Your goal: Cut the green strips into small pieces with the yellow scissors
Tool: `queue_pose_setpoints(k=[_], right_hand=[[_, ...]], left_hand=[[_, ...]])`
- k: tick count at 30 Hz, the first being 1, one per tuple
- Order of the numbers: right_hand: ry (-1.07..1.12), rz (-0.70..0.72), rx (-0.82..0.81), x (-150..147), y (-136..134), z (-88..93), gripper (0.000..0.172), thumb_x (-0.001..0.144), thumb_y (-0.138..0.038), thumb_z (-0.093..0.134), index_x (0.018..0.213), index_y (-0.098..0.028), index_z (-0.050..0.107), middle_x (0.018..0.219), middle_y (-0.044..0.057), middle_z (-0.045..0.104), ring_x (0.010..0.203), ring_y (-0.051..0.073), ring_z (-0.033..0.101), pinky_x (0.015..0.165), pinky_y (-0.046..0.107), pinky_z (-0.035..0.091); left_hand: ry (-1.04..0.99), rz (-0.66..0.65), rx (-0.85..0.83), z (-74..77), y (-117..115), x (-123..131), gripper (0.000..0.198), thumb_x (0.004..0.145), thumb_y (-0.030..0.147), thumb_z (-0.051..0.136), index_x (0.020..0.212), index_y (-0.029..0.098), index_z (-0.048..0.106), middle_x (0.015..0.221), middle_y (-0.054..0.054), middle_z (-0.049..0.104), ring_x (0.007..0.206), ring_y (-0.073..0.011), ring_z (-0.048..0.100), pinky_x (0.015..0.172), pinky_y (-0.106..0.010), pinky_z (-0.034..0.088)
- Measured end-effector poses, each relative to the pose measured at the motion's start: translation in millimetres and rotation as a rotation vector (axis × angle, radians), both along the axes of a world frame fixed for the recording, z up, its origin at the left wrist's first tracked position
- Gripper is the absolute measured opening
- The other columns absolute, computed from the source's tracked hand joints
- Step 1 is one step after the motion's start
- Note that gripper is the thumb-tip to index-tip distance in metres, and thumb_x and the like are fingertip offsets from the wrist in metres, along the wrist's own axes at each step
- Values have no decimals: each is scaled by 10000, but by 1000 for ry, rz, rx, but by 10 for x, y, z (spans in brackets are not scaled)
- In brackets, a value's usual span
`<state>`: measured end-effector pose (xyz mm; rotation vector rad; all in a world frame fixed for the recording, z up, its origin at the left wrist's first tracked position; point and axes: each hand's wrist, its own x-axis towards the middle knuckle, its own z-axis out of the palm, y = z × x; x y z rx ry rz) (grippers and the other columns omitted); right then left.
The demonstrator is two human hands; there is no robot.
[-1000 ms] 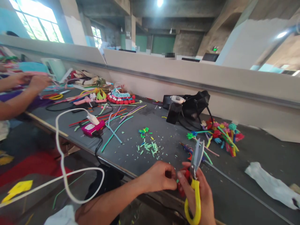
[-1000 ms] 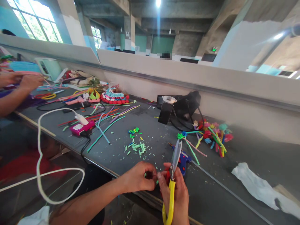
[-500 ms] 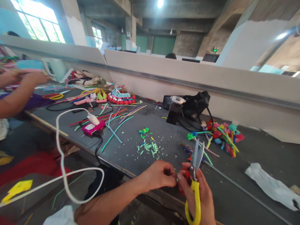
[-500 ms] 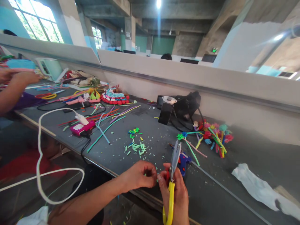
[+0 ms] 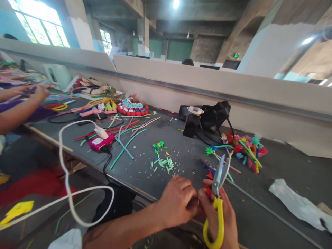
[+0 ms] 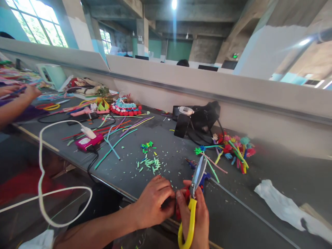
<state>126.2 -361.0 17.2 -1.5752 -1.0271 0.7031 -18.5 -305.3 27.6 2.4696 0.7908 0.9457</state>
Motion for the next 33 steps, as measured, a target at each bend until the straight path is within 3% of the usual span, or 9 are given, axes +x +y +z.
queue_pose_setpoints(k=[2, 4, 9, 11, 13, 18, 33], right_hand=[[59, 13, -12, -3, 4, -12, 535, 752, -536, 711, 1127, -183, 567, 714, -18, 662, 527, 138, 608, 499, 227, 508], [101, 14, -21, -15, -4, -6, 554, 754, -553, 710, 1135, -179, 566, 720, -8, 672, 541, 143, 616, 504, 228, 510], [3, 19, -40, -45, -38, 0, 512, 837, -581, 608, 1148, -174, 605, 567, -49, 583, 416, 124, 531, 395, 212, 441], [-188, -9, 2, -48, -37, -46, 478, 823, -578, 617, 1069, -171, 662, 646, -4, 655, 479, 143, 598, 453, 224, 485], [-387, 1, 84, -55, -38, -115, 456, 814, -564, 632, 1030, -166, 687, 839, 59, 737, 661, 184, 698, 597, 235, 541], [-638, 113, 88, -111, -72, -229, 417, 894, -525, 574, 1121, -192, 679, 882, 41, 764, 680, 169, 730, 591, 202, 539], [-727, 170, 130, -99, -99, -274, 447, 945, -541, 485, 1112, -191, 707, 793, 39, 769, 605, 163, 730, 539, 186, 529]], left_hand=[[-22, 3, -26, 0, -7, 7, 64, 729, 136, 587, 694, 189, 576, 679, -44, 584, 689, -186, 524, 713, -339, 347], [-83, 15, -153, 20, 2, 10, 72, 702, 131, 589, 660, 187, 571, 664, -29, 575, 671, -171, 512, 707, -329, 354], [-517, 91, -891, 131, 165, -48, 71, 686, 228, 618, 638, 178, 602, 587, 16, 535, 568, -118, 448, 573, -259, 326], [-735, 124, -1041, 175, 248, -93, 91, 658, 250, 656, 643, 169, 619, 575, 23, 536, 565, -107, 437, 581, -252, 322], [-896, 130, -1072, 202, 305, -134, 94, 650, 245, 677, 644, 164, 630, 590, 18, 556, 594, -108, 462, 613, -251, 337], [-1043, 105, -1083, 198, 317, -161, 81, 682, 235, 689, 681, 171, 638, 630, 12, 575, 636, -120, 494, 656, -260, 365], [-1066, 100, -1125, 213, 247, -96, 106, 666, 235, 698, 656, 163, 620, 642, -5, 589, 633, -128, 502, 644, -266, 383]])
